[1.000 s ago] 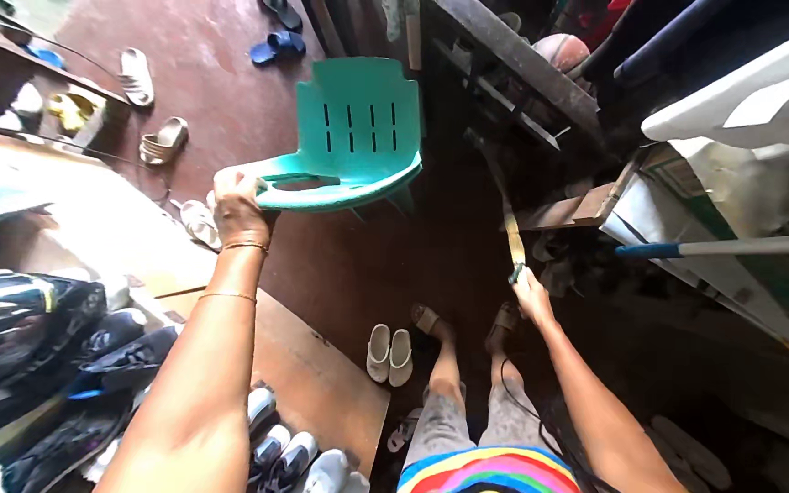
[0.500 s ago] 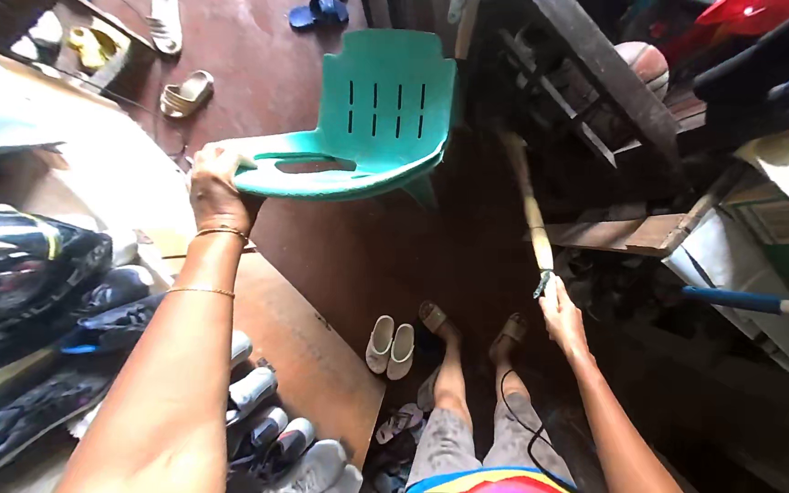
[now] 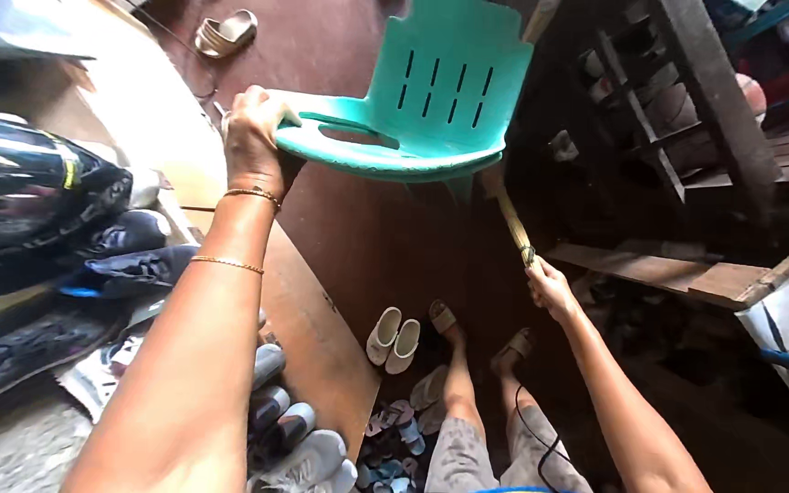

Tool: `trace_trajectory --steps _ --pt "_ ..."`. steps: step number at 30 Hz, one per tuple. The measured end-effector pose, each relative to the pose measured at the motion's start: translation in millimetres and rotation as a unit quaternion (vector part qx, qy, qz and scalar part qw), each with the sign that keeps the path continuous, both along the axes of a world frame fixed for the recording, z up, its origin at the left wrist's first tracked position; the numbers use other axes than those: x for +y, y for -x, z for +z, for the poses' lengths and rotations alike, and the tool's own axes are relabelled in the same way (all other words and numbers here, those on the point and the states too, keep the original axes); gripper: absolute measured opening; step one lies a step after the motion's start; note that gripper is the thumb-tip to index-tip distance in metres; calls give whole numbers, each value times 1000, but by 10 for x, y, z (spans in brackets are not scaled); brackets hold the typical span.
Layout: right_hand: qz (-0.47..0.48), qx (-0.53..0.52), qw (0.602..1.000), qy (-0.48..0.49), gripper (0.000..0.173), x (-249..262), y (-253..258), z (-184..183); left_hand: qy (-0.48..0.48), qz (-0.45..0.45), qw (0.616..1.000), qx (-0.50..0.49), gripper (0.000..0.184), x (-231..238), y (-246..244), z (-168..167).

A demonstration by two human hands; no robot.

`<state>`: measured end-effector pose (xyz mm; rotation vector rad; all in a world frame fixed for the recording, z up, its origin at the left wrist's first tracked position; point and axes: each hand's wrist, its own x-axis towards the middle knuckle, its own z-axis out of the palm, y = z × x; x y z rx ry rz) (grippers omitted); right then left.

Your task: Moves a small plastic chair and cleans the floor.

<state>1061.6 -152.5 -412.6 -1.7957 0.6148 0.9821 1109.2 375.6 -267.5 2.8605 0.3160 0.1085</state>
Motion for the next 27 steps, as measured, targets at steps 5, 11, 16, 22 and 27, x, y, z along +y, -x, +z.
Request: trace_trajectory --steps 5,11,16,22,27 --pt "83 -79 983 146 66 -165 682 430 17 8 1000 -13 32 269 84 -46" --pt "43 -27 953 298 64 -335 342 302 29 10 999 -35 33 431 111 -101" --pt "29 -18 970 243 38 -173 -961 -212 22 4 999 -35 33 463 102 -82" --pt "85 -110 978 155 62 -301 -1293 -281 12 32 999 -7 32 504 147 -77" --pt "109 -122 943 290 68 -550 -502 -184 26 42 999 -8 31 525 137 -77"
